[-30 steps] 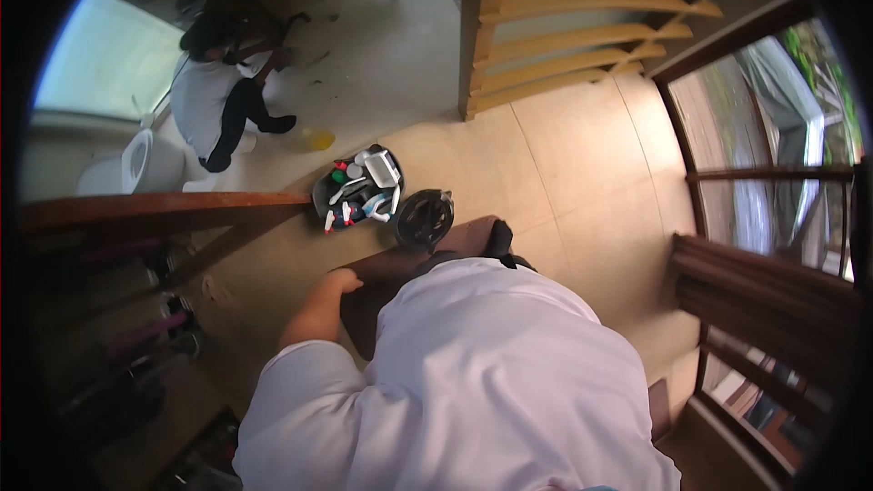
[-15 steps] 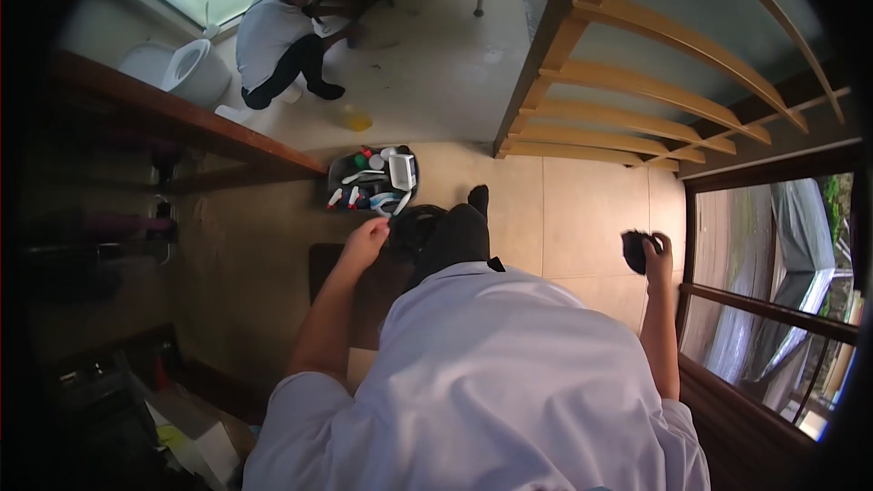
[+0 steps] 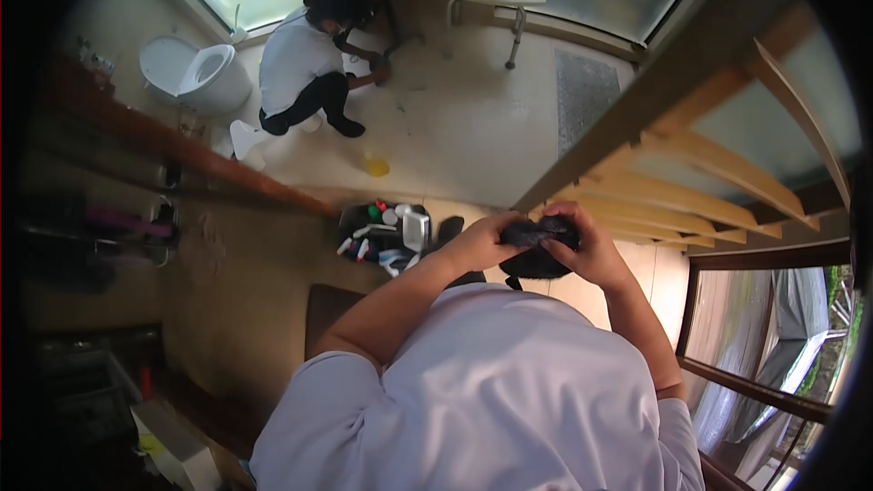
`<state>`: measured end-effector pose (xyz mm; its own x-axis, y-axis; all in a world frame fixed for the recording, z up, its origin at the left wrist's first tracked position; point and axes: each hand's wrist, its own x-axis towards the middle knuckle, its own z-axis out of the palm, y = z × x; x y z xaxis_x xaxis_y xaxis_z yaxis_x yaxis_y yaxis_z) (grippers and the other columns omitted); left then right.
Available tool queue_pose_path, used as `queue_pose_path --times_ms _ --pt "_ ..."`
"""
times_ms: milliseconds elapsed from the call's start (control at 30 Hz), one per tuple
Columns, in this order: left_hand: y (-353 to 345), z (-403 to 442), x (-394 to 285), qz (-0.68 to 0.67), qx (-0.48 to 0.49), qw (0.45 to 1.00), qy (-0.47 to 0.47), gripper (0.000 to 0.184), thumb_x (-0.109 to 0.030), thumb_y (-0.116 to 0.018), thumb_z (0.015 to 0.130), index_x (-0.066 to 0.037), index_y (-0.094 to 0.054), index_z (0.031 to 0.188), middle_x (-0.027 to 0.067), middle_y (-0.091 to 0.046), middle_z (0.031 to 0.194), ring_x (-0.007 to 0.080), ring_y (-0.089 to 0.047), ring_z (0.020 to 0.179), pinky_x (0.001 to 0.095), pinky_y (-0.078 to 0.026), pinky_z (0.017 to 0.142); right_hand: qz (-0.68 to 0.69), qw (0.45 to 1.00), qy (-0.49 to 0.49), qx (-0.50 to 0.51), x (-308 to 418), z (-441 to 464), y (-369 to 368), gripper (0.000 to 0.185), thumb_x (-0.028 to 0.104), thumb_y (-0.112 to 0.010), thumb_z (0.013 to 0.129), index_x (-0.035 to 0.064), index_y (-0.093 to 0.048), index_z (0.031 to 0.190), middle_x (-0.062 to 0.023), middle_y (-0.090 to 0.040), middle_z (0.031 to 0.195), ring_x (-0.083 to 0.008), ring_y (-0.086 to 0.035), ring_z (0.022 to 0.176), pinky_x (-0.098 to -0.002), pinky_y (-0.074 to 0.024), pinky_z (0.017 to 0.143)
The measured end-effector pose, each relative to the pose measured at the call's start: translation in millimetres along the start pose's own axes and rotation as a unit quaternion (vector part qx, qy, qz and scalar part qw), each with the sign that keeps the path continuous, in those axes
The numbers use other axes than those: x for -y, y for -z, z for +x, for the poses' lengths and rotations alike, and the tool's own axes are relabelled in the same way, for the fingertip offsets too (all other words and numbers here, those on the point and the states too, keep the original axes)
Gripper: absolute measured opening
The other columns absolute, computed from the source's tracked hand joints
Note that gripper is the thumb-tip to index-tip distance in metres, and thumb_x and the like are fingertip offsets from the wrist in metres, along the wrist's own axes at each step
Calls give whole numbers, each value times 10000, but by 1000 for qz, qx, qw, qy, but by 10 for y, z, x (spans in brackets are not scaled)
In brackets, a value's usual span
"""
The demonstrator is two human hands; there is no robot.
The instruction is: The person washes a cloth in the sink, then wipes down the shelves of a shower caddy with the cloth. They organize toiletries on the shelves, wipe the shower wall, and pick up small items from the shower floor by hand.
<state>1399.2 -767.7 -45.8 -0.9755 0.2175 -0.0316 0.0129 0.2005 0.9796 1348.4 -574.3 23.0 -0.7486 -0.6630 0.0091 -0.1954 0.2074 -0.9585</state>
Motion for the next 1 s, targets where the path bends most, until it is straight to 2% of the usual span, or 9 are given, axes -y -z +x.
queue_pose_path --times_ms 67,100,167,367,500,667,767,900,1000 --pt "305 307 127 -46 20 998 29 327 -114 -652 764 -48 -520 1056 66 -606 910 148 -577 844 274 -459 754 27 998 -32 -39 -407 255 129 352 39 -650 759 68 -494 1074 -48 -574 956 -148 -549 900 -272 -431 799" --pt "432 449 328 7 -22 998 -58 327 -108 -640 771 -61 -532 1076 54 -611 903 130 -574 841 264 -461 737 47 995 -58 -60 -665 318 194 347 51 -654 760 69 -496 1069 -45 -584 936 -149 -556 886 -272 -434 788" --pt "884 700 145 -47 27 987 150 330 -113 -628 779 -52 -540 1092 55 -612 911 114 -572 838 244 -454 733 -29 980 -159 -116 -1203 269 262 302 116 -656 777 67 -509 1037 -44 -613 859 -149 -581 813 -268 -445 739" --pt "1828 1316 521 -289 -93 922 239 341 -229 -533 860 14 -531 1099 76 -607 990 137 -577 869 266 -447 778 -95 899 -419 -80 -1580 -119 514 310 166 -637 786 31 -516 1038 -80 -610 859 -182 -609 752 -286 -481 662" --pt "1898 2022 756 -357 -151 865 318 419 -324 -472 898 21 -503 1133 87 -596 1021 160 -565 930 287 -419 843 -134 870 -455 -133 -1910 -298 672 289 140 -600 801 4 -520 1043 -88 -605 878 -179 -609 737 -298 -491 644" --pt "1670 2755 393 -147 -95 943 281 385 -297 -572 843 4 -539 1081 111 -578 1048 179 -542 966 303 -413 846 -97 809 -553 -176 -2172 -717 645 284 135 -594 805 4 -516 1044 -87 -601 882 -178 -607 743 -296 -490 647" --pt "1633 3021 491 98 -84 991 19 368 -300 -612 814 6 -562 1013 119 -590 1008 188 -557 926 320 -443 788 -65 789 -577 -203 -2240 -848 572 280 132 -591 807 4 -513 1044 -86 -599 884 -177 -605 746 -294 -489 648" --pt "1679 3475 104 -256 -36 934 246 247 -228 -563 853 -14 -580 975 66 -601 944 146 -572 862 278 -457 722 -28 771 -595 -225 -2273 -871 457 276 128 -586 810 4 -509 1044 -85 -596 886 -175 -603 751 -292 -488 651" --pt "1675 3793 33 -228 34 950 212 225 -209 -532 872 -24 -573 992 39 -595 940 98 -562 832 243 -454 705 -5 761 -599 -250 -2284 -741 369 273 125 -583 812 5 -507 1045 -84 -594 888 -174 -601 755 -291 -488 652"
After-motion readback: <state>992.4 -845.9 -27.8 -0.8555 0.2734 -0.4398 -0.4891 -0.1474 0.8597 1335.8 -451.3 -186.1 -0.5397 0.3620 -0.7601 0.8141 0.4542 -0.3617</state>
